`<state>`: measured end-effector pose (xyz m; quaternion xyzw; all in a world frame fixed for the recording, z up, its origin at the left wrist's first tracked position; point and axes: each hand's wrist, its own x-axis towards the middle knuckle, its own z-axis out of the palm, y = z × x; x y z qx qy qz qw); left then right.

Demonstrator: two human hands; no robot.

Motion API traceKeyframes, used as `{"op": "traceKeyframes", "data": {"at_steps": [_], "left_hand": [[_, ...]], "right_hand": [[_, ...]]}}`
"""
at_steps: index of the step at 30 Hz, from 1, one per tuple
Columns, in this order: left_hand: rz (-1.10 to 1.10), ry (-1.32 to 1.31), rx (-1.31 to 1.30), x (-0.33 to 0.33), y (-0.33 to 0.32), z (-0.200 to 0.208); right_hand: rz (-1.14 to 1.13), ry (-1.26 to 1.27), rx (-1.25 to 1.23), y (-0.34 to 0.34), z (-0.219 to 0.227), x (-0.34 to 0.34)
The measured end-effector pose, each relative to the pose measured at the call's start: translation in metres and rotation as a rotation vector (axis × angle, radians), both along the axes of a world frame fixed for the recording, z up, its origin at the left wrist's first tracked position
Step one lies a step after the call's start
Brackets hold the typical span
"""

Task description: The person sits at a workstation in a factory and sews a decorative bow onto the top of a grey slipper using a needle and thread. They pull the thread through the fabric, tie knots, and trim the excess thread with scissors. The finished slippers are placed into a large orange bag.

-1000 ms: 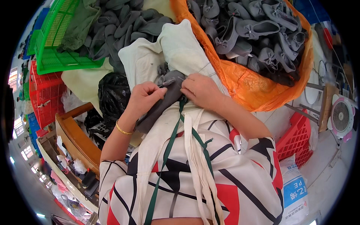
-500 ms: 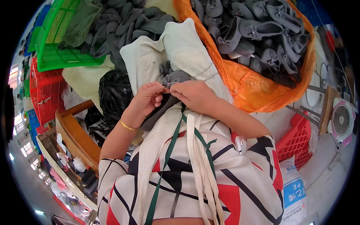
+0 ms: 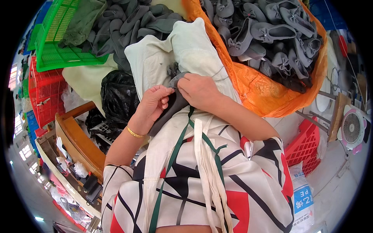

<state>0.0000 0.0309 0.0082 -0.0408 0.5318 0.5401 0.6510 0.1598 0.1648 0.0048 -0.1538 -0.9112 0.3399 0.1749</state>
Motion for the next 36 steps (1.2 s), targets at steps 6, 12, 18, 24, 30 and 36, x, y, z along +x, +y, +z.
{"op": "traceKeyframes", "data": {"at_steps": [6, 12, 18, 24, 30, 36], "left_hand": [[0.036, -0.062, -0.002, 0.002, -0.002, 0.001], [0.024, -0.125, -0.002, 0.004, 0.003, 0.016], [-0.101, 0.162, -0.028, 0.005, -0.006, 0.004], [-0.031, 0.059, -0.002, 0.014, 0.003, 0.017], [-0.084, -0.008, 0.045, 0.008, -0.003, 0.015], [-0.250, 0.370, 0.035, 0.002, 0.003, 0.019]], "right_hand": [[0.289, -0.311, -0.795, 0.012, 0.033, 0.034], [0.075, -0.219, -0.384, 0.017, 0.032, 0.048], [-0.004, -0.124, -0.633, 0.014, 0.036, 0.046], [-0.026, 0.008, -0.429, 0.000, 0.014, 0.015], [-0.046, 0.006, -0.025, -0.002, 0.004, 0.000], [0.030, -0.062, 0.106, 0.004, 0.001, -0.001]]}}
